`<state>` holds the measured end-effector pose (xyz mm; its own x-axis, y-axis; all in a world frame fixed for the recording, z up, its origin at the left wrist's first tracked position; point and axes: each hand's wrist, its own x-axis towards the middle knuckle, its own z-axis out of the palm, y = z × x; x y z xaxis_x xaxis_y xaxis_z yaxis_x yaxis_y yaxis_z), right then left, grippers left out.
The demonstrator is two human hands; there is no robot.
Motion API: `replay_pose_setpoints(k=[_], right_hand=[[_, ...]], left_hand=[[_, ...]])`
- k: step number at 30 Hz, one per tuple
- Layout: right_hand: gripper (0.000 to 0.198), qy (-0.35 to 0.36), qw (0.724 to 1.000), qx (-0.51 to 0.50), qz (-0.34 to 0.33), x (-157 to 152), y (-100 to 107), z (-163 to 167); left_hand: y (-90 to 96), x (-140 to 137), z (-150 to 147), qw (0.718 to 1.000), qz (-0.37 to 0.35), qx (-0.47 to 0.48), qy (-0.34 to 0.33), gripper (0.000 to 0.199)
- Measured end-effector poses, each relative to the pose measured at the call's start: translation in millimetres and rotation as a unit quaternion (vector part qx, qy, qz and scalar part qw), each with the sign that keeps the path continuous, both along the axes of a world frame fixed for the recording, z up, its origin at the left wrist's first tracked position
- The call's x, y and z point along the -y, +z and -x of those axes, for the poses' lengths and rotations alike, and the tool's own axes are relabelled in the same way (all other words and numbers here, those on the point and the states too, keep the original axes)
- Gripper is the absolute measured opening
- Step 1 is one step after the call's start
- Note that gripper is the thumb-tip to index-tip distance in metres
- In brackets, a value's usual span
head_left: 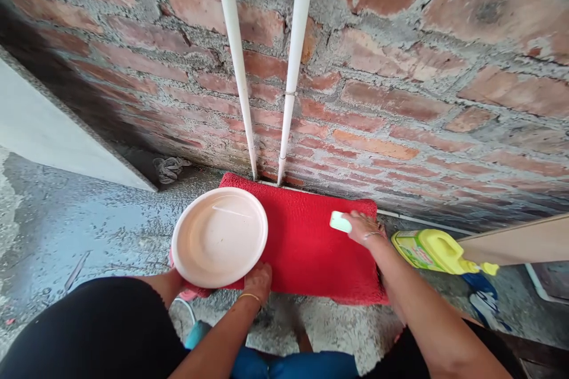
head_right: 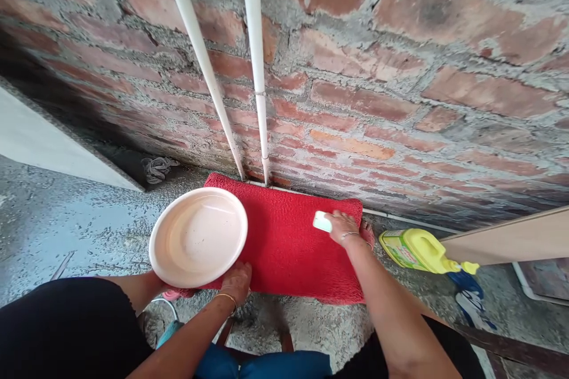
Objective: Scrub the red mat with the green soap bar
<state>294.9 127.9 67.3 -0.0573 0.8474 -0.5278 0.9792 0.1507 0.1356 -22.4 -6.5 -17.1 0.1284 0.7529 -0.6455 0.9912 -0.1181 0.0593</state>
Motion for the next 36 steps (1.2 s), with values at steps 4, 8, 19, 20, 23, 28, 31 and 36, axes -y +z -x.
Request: replay_pose_setpoints(k=[4, 8, 19, 20, 23, 28, 31, 36], right_hand=[[0.045, -0.099, 0.989, 0.112, 0.023, 27.2, 18.6, -74.2], [0.047, -0.107, 0.988, 0.110, 0.017, 38.3, 25.3, -75.3], [0.051, 0.063, 0.997, -0.043, -0.013, 14.3, 0.7, 104.9], [0.051, 0.067, 0.996, -0.053, -0.012, 11.6, -1.6, 115.7], [0.048, 0.062, 0.995, -0.073, -0.008, 8.6, -3.3, 133.1], [0.058, -0.051, 0.992, -0.108, -0.029, 37.7, -7.0, 118.1], [0.063, -0.150, 0.980, -0.131, -0.007, 73.5, -20.7, 99.7], [0.065, -0.196, 0.968, -0.158, 0.025, 117.2, -36.6, 88.6]], left_hand=[[1.9, 2.2, 0.0, 1.000, -0.015, 0.008, 0.002, 0.035], [4.7, 4.5, -1.8, 0.999, -0.029, 0.016, 0.025, 0.036], [3.1, 4.8, -1.9, 0.999, -0.026, 0.026, 0.023, 0.033], [2.9, 4.5, -1.4, 0.999, -0.022, 0.029, 0.022, 0.033], [3.8, 3.2, 0.8, 0.999, -0.008, 0.030, 0.017, 0.032], [4.7, 0.3, 4.0, 1.000, 0.003, 0.023, 0.005, 0.034], [5.8, -0.3, 3.2, 1.000, -0.001, 0.018, -0.003, 0.035], [12.0, 0.4, -0.3, 1.000, -0.008, 0.000, -0.009, 0.038]])
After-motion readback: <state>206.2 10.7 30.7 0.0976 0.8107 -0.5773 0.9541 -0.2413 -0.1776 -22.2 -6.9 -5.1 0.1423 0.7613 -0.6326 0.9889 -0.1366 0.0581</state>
